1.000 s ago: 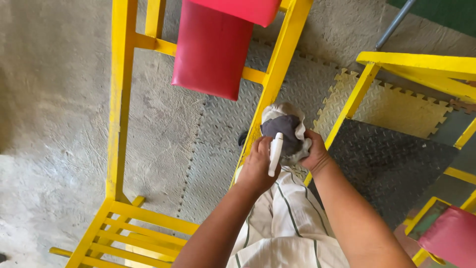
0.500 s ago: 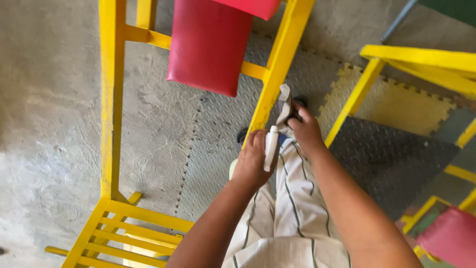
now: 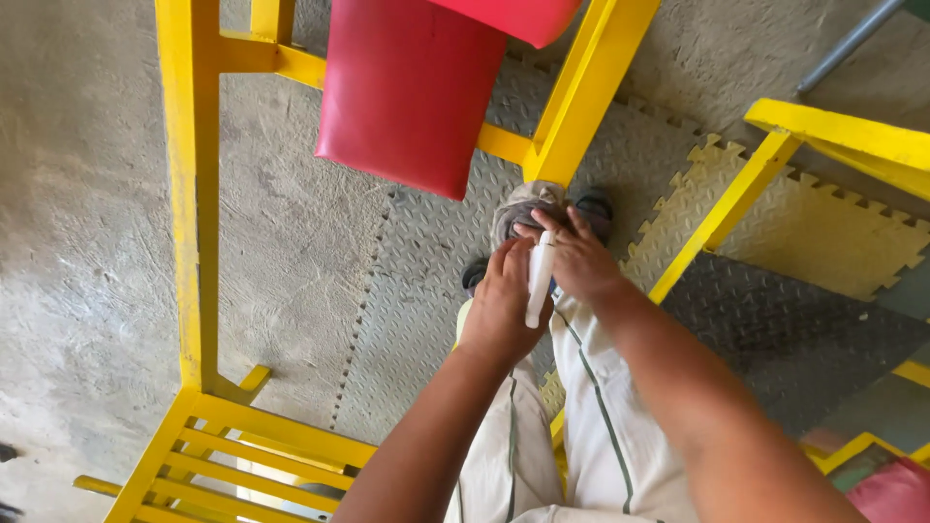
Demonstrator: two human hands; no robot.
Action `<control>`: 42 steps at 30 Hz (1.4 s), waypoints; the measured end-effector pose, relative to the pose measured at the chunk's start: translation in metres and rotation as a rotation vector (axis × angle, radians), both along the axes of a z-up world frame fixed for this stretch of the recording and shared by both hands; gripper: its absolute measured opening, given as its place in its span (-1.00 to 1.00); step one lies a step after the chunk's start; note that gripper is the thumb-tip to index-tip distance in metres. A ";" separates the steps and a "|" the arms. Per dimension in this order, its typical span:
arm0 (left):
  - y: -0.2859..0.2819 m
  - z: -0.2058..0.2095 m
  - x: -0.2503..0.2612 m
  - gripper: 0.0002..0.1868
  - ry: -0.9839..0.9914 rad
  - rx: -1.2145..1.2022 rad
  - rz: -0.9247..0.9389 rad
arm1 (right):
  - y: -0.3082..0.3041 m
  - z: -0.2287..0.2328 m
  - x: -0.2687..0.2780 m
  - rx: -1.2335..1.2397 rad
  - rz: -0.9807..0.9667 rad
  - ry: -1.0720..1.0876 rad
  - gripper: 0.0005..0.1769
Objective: Cleaning and sanitizing yellow gym machines and red pads with a spray bottle and cloth.
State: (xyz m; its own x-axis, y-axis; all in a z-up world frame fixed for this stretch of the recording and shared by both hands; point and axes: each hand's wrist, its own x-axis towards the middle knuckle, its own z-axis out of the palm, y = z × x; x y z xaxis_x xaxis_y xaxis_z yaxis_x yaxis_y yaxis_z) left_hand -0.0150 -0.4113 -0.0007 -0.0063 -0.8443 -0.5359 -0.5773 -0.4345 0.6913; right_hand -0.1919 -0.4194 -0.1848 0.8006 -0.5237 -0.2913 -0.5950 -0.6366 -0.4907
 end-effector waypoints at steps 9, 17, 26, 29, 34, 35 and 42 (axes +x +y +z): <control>-0.039 -0.024 -0.012 -0.17 -0.003 0.037 -0.028 | -0.166 -0.007 -0.014 -0.230 0.005 0.301 -0.19; -0.057 -0.028 -0.013 -0.17 -0.034 0.155 -0.065 | -0.251 -0.018 -0.015 0.094 -0.489 0.213 0.00; -0.071 -0.010 -0.034 -0.28 -0.019 -0.045 -0.096 | -0.107 0.020 -0.020 -0.094 -0.301 0.154 -0.40; -0.079 -0.006 -0.039 -0.38 -0.027 -0.075 -0.088 | -0.046 0.021 -0.043 -0.030 -0.390 -0.078 -0.58; -0.083 -0.021 -0.044 -0.52 -0.086 -0.013 -0.111 | 0.009 0.020 -0.075 0.047 -0.444 0.024 -0.51; -0.086 -0.020 -0.044 -0.53 -0.106 0.110 -0.080 | 0.012 0.021 -0.078 0.008 -0.469 0.001 -0.49; -0.075 -0.044 -0.045 -0.50 -0.164 0.016 -0.094 | -0.013 0.053 -0.034 -0.067 -0.477 -0.093 -0.50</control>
